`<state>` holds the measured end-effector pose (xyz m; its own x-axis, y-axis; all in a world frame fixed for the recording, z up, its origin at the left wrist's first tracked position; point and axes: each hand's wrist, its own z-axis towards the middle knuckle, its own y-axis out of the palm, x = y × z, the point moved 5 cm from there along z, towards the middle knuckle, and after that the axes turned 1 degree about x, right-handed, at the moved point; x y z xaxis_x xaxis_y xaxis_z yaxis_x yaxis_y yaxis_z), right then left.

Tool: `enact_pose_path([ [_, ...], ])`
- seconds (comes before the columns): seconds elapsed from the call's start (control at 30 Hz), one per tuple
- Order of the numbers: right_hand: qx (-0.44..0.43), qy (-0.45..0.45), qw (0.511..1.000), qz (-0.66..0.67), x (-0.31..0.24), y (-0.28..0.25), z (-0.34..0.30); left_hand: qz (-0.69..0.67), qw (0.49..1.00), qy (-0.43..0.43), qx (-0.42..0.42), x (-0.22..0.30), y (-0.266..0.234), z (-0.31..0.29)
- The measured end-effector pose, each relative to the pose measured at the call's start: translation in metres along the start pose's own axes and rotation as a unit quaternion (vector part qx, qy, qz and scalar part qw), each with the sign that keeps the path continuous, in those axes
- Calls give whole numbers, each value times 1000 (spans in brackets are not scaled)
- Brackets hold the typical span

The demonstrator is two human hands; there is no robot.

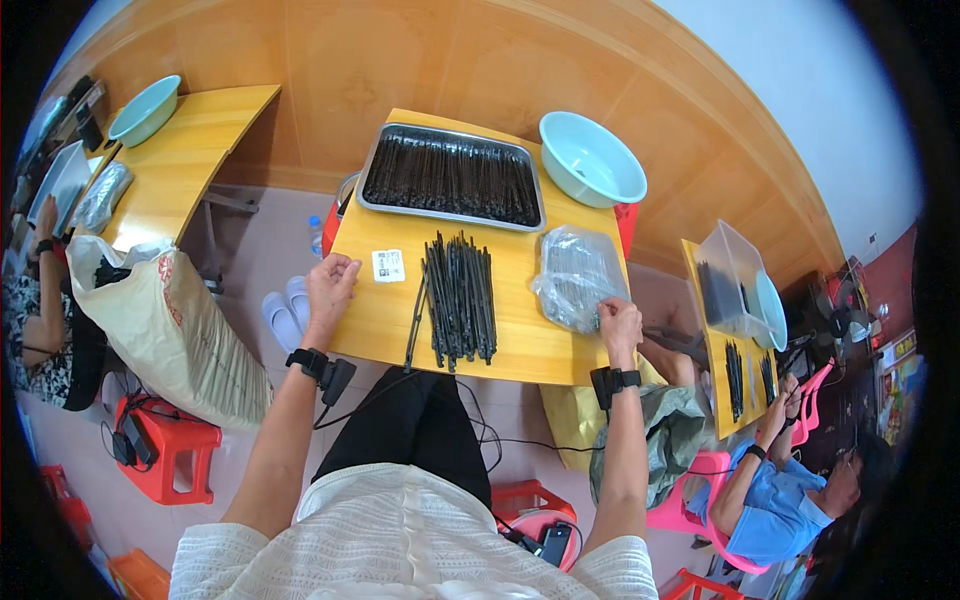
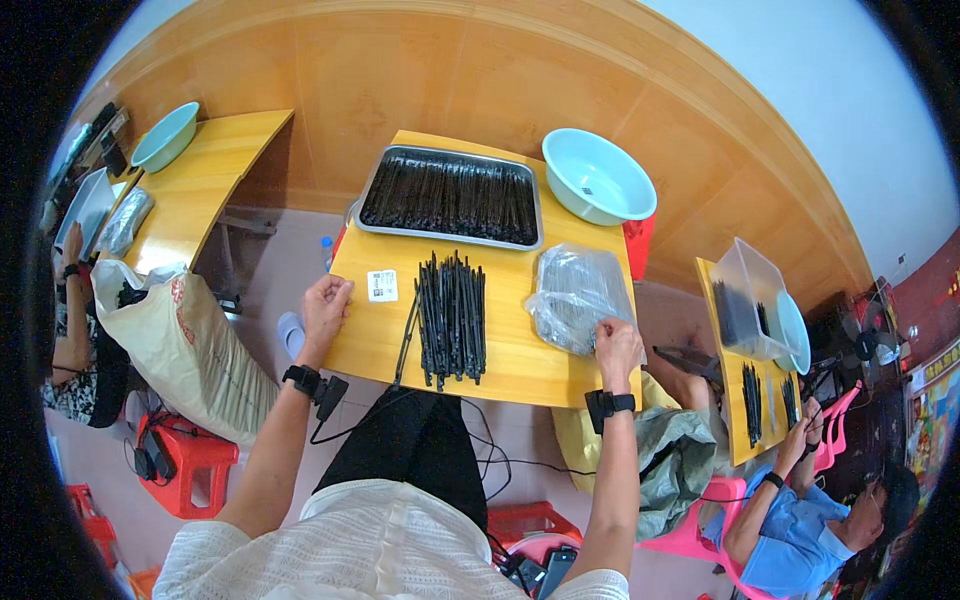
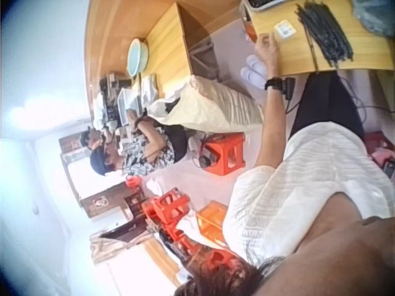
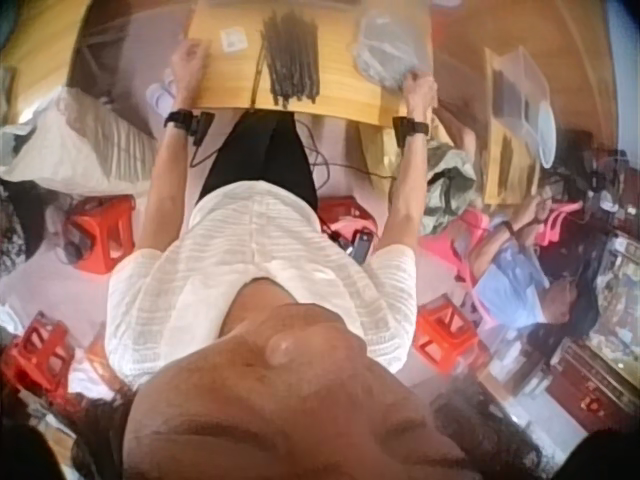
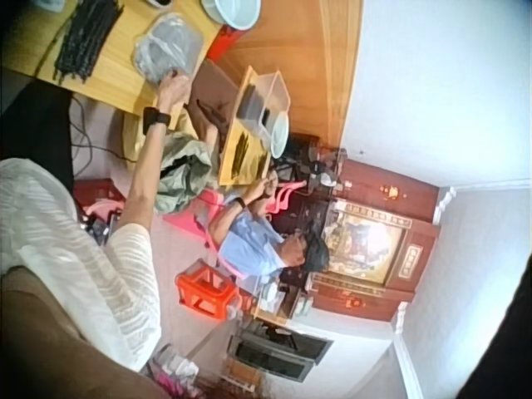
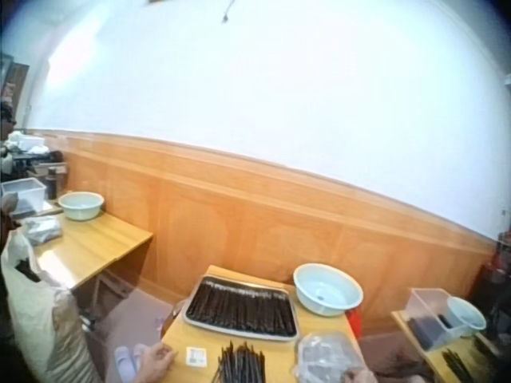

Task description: The person is sorting and bundling thin black sticks at a workstation.

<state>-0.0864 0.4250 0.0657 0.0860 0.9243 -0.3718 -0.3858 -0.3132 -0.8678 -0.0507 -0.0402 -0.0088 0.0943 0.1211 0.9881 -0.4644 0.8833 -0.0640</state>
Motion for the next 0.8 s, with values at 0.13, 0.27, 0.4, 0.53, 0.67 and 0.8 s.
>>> enact_pose_path([
  [0.13, -10, 26, 999, -40, -23, 9, 9, 27, 1000, 6, 1, 6, -2, -2],
  [0.27, -39, 43, 996, -70, -17, 20, 18, 16, 1000, 3, 3, 6, 0, -1],
  [0.4, -31, 44, 995, -89, -26, 25, 21, 1, 1000, -13, 9, 3, -3, -1],
  [0.53, -46, 39, 989, -137, -19, 30, 27, 1, 1000, -5, 8, 6, -2, -3],
  [0.67, -22, 27, 993, -114, -5, 34, 33, 5, 1000, 10, -6, 11, 2, -3],
  [0.8, -49, 14, 991, -125, -16, 32, 32, -3, 1000, -1, 2, 3, -2, -1],
])
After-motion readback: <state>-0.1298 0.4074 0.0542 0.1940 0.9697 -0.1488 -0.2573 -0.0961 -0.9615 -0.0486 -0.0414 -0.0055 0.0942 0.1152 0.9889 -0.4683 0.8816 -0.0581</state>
